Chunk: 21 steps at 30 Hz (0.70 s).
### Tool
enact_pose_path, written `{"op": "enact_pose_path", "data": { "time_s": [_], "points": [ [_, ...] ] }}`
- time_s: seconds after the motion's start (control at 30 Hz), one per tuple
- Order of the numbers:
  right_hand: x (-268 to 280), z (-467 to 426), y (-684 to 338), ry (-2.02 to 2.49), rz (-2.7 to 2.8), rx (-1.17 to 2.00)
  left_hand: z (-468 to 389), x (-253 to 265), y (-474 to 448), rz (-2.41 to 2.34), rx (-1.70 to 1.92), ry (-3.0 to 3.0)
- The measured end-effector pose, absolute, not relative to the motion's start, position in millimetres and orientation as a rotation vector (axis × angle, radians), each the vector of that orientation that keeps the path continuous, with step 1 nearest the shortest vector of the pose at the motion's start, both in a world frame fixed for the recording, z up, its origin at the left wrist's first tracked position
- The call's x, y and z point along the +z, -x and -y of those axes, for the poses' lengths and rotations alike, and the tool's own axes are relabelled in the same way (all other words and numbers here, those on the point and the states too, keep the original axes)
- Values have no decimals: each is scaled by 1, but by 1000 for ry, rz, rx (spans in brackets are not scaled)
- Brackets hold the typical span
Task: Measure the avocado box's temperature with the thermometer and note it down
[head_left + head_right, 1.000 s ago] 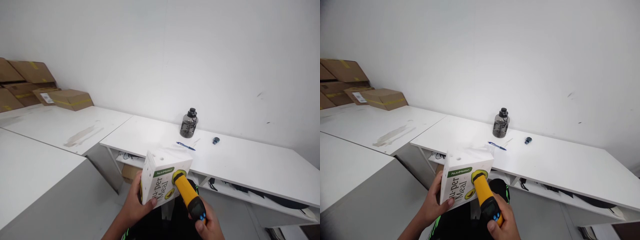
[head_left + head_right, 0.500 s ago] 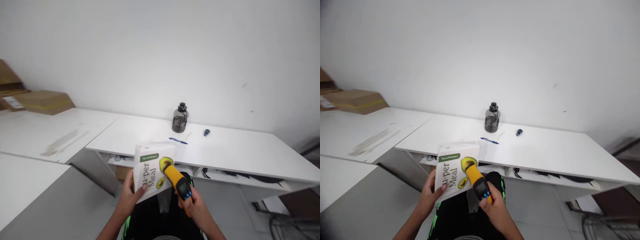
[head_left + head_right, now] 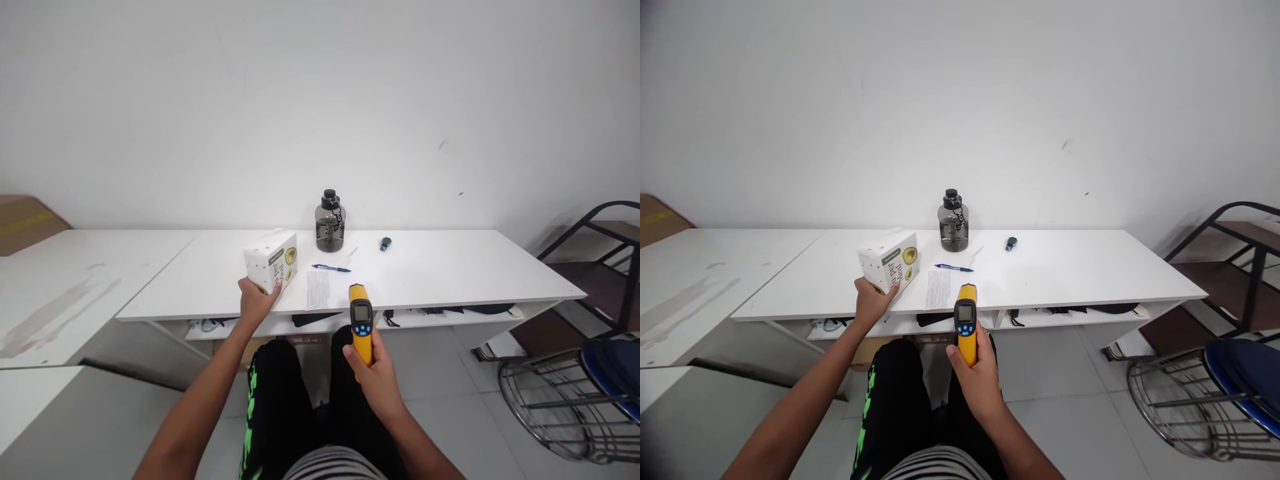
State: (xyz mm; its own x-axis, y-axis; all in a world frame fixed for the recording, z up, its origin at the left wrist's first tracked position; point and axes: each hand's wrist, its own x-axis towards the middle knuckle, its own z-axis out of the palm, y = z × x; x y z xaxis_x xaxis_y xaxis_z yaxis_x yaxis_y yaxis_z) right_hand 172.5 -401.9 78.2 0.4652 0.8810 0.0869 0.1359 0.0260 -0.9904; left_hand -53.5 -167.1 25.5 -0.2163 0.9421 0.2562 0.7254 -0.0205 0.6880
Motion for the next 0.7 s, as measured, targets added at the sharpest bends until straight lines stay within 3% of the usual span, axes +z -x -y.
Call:
{"op": "enact_pose_path", "data": {
  "time_s": [0.13, 0.7],
  "points": [
    [72, 403, -173, 1438, 884, 831, 159, 14, 55, -2037, 922, -1729],
    [58, 391, -172, 1446, 839, 805, 163, 9, 52, -2093, 979, -1775]
  ]
}}
